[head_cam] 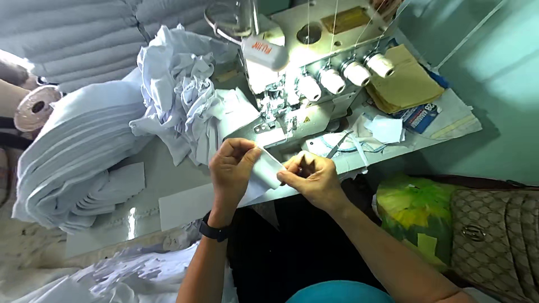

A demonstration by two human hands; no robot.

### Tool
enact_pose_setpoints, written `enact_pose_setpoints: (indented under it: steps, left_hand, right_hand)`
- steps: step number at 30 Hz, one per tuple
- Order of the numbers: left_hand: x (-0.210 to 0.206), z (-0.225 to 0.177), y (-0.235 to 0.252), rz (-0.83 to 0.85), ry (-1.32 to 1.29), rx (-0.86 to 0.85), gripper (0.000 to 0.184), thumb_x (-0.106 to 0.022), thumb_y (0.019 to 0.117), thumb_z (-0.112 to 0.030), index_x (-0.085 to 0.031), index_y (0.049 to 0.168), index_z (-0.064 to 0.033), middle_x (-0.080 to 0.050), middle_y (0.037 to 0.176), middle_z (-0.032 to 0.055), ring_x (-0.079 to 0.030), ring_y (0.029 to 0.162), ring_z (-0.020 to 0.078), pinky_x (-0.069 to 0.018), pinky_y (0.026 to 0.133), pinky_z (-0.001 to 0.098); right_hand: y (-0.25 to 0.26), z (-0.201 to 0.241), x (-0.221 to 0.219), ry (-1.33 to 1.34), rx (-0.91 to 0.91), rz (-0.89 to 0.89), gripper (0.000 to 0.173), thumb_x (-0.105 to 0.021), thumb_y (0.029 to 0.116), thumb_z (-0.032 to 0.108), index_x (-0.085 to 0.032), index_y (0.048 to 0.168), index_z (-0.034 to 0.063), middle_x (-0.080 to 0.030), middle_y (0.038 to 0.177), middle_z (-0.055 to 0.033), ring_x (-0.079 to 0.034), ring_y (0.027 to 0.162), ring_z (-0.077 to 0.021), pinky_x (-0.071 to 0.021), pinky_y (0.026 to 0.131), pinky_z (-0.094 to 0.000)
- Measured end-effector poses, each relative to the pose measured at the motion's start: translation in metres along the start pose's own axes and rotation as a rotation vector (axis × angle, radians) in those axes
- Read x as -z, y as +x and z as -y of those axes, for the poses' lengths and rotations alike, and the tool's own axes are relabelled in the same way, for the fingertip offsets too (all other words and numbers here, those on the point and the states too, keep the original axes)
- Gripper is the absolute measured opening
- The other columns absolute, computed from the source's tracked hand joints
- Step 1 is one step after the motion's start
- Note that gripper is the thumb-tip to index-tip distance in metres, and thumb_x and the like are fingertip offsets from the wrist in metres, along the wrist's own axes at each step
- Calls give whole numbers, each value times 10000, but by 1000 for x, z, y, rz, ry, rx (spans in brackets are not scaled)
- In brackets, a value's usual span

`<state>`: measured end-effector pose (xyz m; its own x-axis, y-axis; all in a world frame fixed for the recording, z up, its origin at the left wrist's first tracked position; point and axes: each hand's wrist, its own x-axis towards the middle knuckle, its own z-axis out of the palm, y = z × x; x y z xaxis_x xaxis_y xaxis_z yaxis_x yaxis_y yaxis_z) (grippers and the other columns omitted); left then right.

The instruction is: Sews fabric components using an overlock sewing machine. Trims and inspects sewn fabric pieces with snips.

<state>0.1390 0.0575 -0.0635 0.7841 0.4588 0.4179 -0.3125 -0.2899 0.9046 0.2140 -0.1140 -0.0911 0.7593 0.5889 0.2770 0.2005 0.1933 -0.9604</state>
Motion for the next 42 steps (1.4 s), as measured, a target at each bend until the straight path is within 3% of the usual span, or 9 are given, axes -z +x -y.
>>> enact_pose_setpoints:
  steps: [8, 13, 15, 19, 24, 28, 33, 39, 42]
  left_hand:
    - [-3, 6, 45, 267, 693, -305, 67, -739, 902, -88, -719, 879, -28, -643, 915, 96, -625, 844, 185, -530, 757, 316]
    - [-40, 5, -11, 100, 1231, -278, 282, -546, 987, -77, -724, 1198, -21, -708, 1207, 158, -664, 1143, 318, -510, 959, 473]
    - [-44, 17, -22, 62, 1213, -240, 329, -504, 1022, -101, -673, 1295, -27, -648, 1366, 155, -579, 1324, 318, -440, 1097, 484]
    - [-34, 18, -8, 90, 1055, -221, 301, -491, 1029, -94, -671, 1249, 5, -642, 1373, 167, -571, 1340, 321, -416, 1124, 526]
    - [-11, 11, 26, 199, 935, -143, 299, -459, 1004, -66, -657, 1193, 52, -654, 1345, 187, -610, 1286, 340, -478, 1063, 499]
    - [13, 16, 58, 235, 838, -35, 262, -560, 982, -110, -608, 1221, -13, -684, 1191, 179, -686, 1032, 335, -549, 852, 541]
    - [28, 52, 103, 11, 437, 48, 315, -675, 922, -38, -649, 1227, 38, -680, 1212, 167, -663, 1101, 203, -537, 981, 377]
    - [25, 69, 55, -216, 236, 90, 357, -572, 1014, -109, -588, 1359, -16, -611, 1398, 119, -622, 1217, 163, -525, 1022, 373]
    - [21, 52, 9, -323, 419, 81, 263, -554, 1012, -135, -632, 1197, 35, -661, 1188, 149, -665, 1025, 158, -576, 859, 330]
  right_hand:
    - [10, -27, -11, -195, 80, -167, 102, -714, 881, 21, -666, 971, 22, -681, 778, -6, -642, 649, -34, -569, 618, -198]
    - [8, -29, -9, -343, 205, -161, 69, -678, 862, 21, -716, 918, 6, -707, 797, -30, -606, 656, -3, -498, 593, -145]
    - [12, -28, -11, -375, 223, -171, 59, -677, 860, 16, -715, 904, 11, -702, 792, -31, -588, 638, -1, -478, 573, -138]
    - [22, -27, -12, -415, 250, -194, 88, -686, 858, 20, -748, 919, 10, -723, 810, -36, -589, 639, 4, -468, 567, -133]
    - [45, -23, -12, -582, 288, -193, 135, -691, 900, 121, -789, 943, 39, -722, 743, -47, -640, 609, -82, -519, 559, -252]
    - [47, -22, -11, -713, 297, -217, 170, -682, 920, 182, -801, 986, 81, -719, 732, -54, -655, 592, -164, -511, 531, -354]
    - [18, -50, 6, -323, 246, -148, 195, -615, 968, 109, -753, 950, -26, -709, 801, -26, -615, 672, 33, -535, 632, -132]
    - [-12, -73, 60, -527, 169, -107, 392, -499, 1067, 248, -733, 961, -50, -656, 725, -83, -579, 602, -15, -495, 577, -161]
    - [-15, -55, 80, -582, 67, -111, 414, -478, 1079, 258, -713, 994, -71, -667, 747, -118, -604, 586, -88, -532, 556, -248]
